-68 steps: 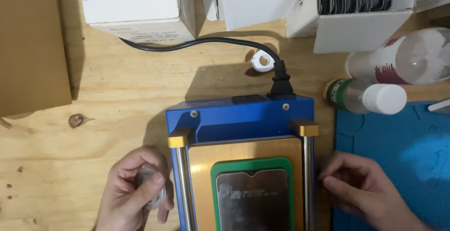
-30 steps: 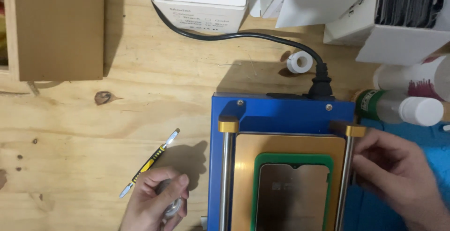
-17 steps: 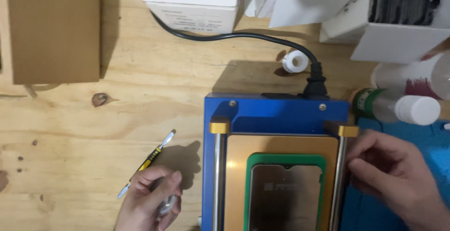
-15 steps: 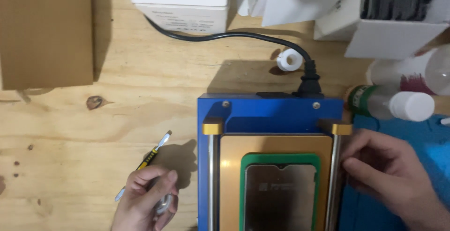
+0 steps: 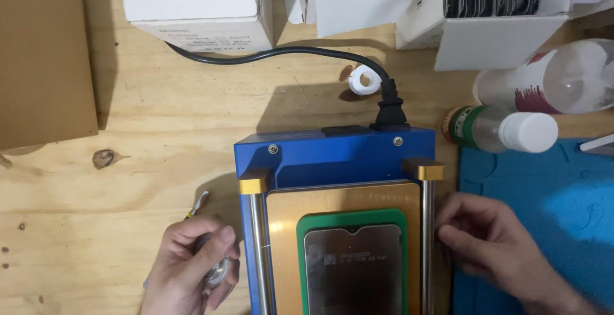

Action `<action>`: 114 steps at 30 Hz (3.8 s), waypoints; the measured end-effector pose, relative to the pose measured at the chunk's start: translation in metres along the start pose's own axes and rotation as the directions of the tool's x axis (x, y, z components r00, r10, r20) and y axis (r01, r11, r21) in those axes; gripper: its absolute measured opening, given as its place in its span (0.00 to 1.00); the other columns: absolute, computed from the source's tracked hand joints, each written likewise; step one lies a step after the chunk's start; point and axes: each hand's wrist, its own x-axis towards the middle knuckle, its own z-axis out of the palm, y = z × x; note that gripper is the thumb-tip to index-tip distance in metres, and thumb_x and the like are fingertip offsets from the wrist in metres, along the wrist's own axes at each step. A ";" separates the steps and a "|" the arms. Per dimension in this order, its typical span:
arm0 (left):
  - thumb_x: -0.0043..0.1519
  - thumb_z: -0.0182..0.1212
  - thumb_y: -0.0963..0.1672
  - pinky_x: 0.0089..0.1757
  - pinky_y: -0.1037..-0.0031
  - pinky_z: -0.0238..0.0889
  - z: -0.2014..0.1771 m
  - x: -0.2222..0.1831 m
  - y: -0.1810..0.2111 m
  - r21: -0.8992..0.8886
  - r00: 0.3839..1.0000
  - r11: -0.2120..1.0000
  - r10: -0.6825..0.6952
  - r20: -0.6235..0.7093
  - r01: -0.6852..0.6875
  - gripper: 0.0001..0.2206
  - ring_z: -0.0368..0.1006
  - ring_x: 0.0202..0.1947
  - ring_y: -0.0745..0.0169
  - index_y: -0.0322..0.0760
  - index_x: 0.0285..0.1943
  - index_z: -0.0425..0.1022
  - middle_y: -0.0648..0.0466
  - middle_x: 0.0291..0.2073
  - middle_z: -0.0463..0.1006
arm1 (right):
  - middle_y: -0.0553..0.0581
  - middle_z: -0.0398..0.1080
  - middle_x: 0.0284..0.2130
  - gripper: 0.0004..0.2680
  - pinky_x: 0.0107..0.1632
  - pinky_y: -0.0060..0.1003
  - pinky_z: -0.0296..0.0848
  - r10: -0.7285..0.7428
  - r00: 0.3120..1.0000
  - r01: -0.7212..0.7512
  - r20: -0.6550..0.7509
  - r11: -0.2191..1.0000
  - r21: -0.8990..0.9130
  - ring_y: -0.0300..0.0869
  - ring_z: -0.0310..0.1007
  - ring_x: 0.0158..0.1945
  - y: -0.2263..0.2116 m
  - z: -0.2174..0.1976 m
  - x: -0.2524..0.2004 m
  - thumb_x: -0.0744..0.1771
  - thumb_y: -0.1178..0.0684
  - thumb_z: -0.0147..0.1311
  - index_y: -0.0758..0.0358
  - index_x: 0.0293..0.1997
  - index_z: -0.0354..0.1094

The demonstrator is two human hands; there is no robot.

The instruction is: Separating a mobile phone screen from the frame using a cutting wire on a heating station

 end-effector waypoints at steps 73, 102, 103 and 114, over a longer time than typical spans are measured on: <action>0.66 0.68 0.44 0.11 0.68 0.53 -0.052 -0.036 -0.060 0.064 0.960 0.995 -0.052 -0.275 0.073 0.15 0.64 0.03 0.51 0.24 0.29 0.80 0.36 0.10 0.79 | 0.73 0.78 0.25 0.02 0.27 0.55 0.74 0.003 0.993 -0.035 -0.117 0.962 -0.272 0.59 0.75 0.24 -0.050 0.013 0.008 0.65 0.67 0.68 0.80 0.32 0.82; 0.69 0.64 0.41 0.07 0.77 0.39 0.029 0.009 0.006 0.007 0.981 0.987 0.162 -0.108 -0.162 0.13 0.56 0.02 0.60 0.24 0.33 0.75 0.37 0.15 0.77 | 0.69 0.86 0.18 0.02 0.24 0.46 0.74 0.003 0.980 -0.094 -0.199 0.889 -0.449 0.54 0.80 0.17 0.100 -0.094 0.026 0.61 0.65 0.75 0.76 0.28 0.91; 0.69 0.64 0.41 0.07 0.77 0.39 0.029 0.009 0.007 0.008 0.981 0.987 0.162 -0.108 -0.162 0.13 0.56 0.02 0.60 0.24 0.33 0.75 0.37 0.15 0.77 | 0.69 0.86 0.18 0.02 0.24 0.46 0.74 0.004 0.980 -0.094 -0.199 0.889 -0.448 0.54 0.80 0.17 0.102 -0.094 0.024 0.61 0.65 0.75 0.76 0.28 0.91; 0.68 0.65 0.41 0.09 0.77 0.36 0.022 -0.001 0.003 -0.040 0.989 0.990 0.134 -0.058 -0.136 0.13 0.51 0.04 0.68 0.25 0.31 0.75 0.40 0.13 0.77 | 0.70 0.86 0.22 0.02 0.28 0.50 0.83 -0.043 0.978 -0.059 -0.205 0.883 -0.466 0.56 0.87 0.23 0.094 -0.103 0.049 0.61 0.68 0.72 0.75 0.33 0.88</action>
